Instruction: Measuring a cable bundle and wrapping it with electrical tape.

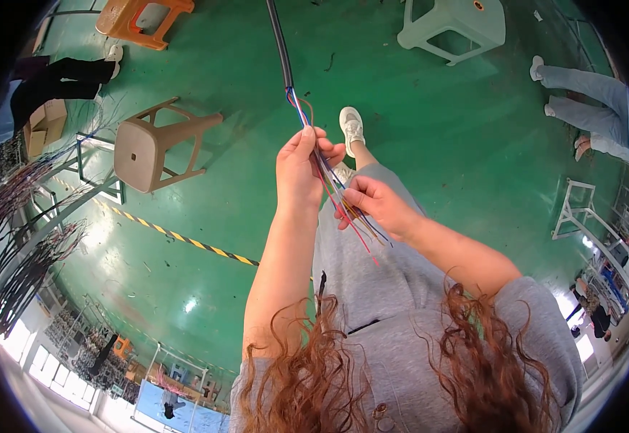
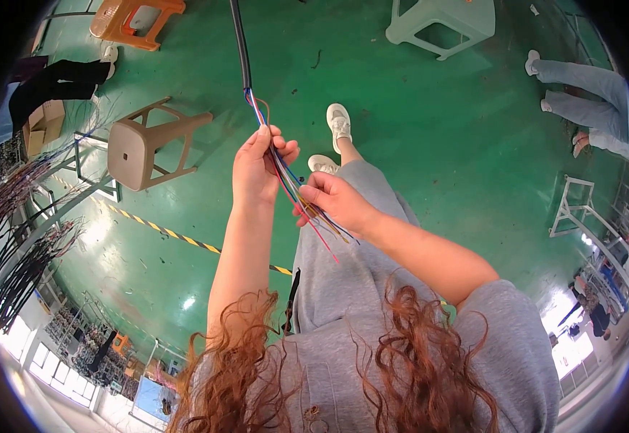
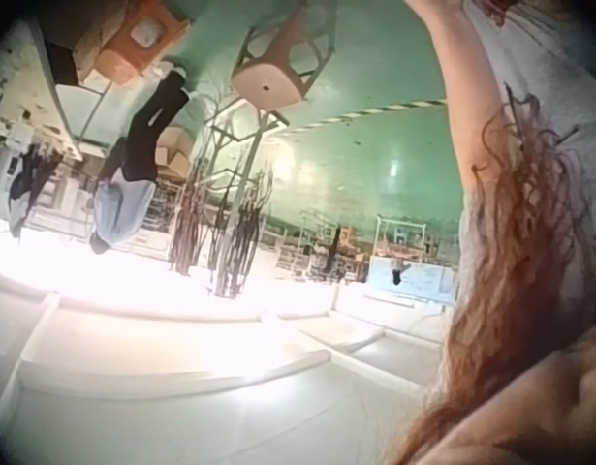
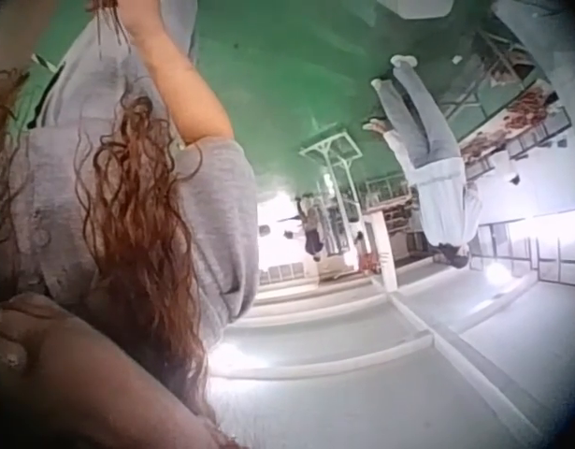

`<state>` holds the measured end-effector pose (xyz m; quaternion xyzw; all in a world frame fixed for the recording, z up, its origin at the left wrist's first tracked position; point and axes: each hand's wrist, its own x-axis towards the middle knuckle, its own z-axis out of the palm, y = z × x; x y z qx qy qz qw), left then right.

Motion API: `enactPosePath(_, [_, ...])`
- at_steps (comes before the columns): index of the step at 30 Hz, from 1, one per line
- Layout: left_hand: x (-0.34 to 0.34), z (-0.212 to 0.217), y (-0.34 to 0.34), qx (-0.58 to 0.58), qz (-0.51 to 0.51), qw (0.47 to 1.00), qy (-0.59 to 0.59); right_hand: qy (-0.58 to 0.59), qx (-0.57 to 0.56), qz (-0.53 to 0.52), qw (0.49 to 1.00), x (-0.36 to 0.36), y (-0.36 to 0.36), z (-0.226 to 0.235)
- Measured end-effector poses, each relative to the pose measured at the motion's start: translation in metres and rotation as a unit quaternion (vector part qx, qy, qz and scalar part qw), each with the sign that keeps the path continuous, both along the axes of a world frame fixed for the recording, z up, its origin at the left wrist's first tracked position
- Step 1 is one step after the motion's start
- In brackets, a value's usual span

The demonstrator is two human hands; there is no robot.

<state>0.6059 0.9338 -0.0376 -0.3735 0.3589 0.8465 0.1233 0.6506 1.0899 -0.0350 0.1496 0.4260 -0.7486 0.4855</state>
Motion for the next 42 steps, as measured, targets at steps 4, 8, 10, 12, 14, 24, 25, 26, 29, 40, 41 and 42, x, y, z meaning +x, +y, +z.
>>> enactPosePath(4, [0.000, -0.001, -0.002, 0.005, -0.010, 1.000, 0.007, 0.155, 0.115, 0.034, 0.981, -0.021, -0.006, -0.003])
enactPosePath(8, [-0.001, -0.003, -0.009, -0.039, 0.003, 0.999, -0.004, 0.176, 0.096, -0.024, 0.979, -0.083, -0.016, -0.012])
enactPosePath(10, [-0.001, -0.003, -0.013, -0.069, -0.025, 0.997, -0.001, 0.124, 0.103, -0.014, 0.987, -0.115, -0.027, -0.016])
enactPosePath(12, [0.000, -0.003, -0.012, -0.051, -0.040, 0.998, 0.012, 0.110, 0.127, 0.039, 0.985, -0.139, -0.046, -0.021])
enactPosePath(14, [0.000, -0.003, -0.010, -0.044, -0.049, 0.998, 0.008, 0.138, 0.168, 0.130, 0.967, -0.154, -0.063, -0.025])
enactPosePath(24, [-0.002, -0.001, -0.003, -0.040, -0.017, 0.999, -0.003, 0.265, 0.264, 0.129, 0.918, -0.156, -0.084, -0.031])
enactPosePath(25, [-0.003, -0.001, -0.003, -0.040, -0.016, 0.999, -0.004, 0.269, 0.269, 0.121, 0.917, -0.155, -0.086, -0.031])
enactPosePath(26, [-0.003, -0.001, -0.003, -0.040, -0.015, 0.999, -0.005, 0.272, 0.272, 0.113, 0.916, -0.154, -0.088, -0.031])
enactPosePath(29, [-0.004, -0.002, -0.004, -0.032, 0.005, 0.999, 0.001, 0.280, 0.286, 0.105, 0.910, -0.151, -0.090, -0.030])
enactPosePath(40, [-0.003, -0.008, -0.008, -0.017, -0.001, 1.000, 0.007, 0.296, 0.284, -0.003, 0.912, -0.137, -0.088, -0.042])
enactPosePath(41, [-0.002, -0.009, -0.008, -0.017, 0.004, 1.000, -0.009, 0.319, 0.244, -0.017, 0.916, -0.130, -0.076, -0.042])
enactPosePath(42, [-0.001, -0.010, -0.009, -0.008, 0.011, 1.000, -0.010, 0.305, 0.271, -0.017, 0.913, -0.121, -0.061, -0.041])
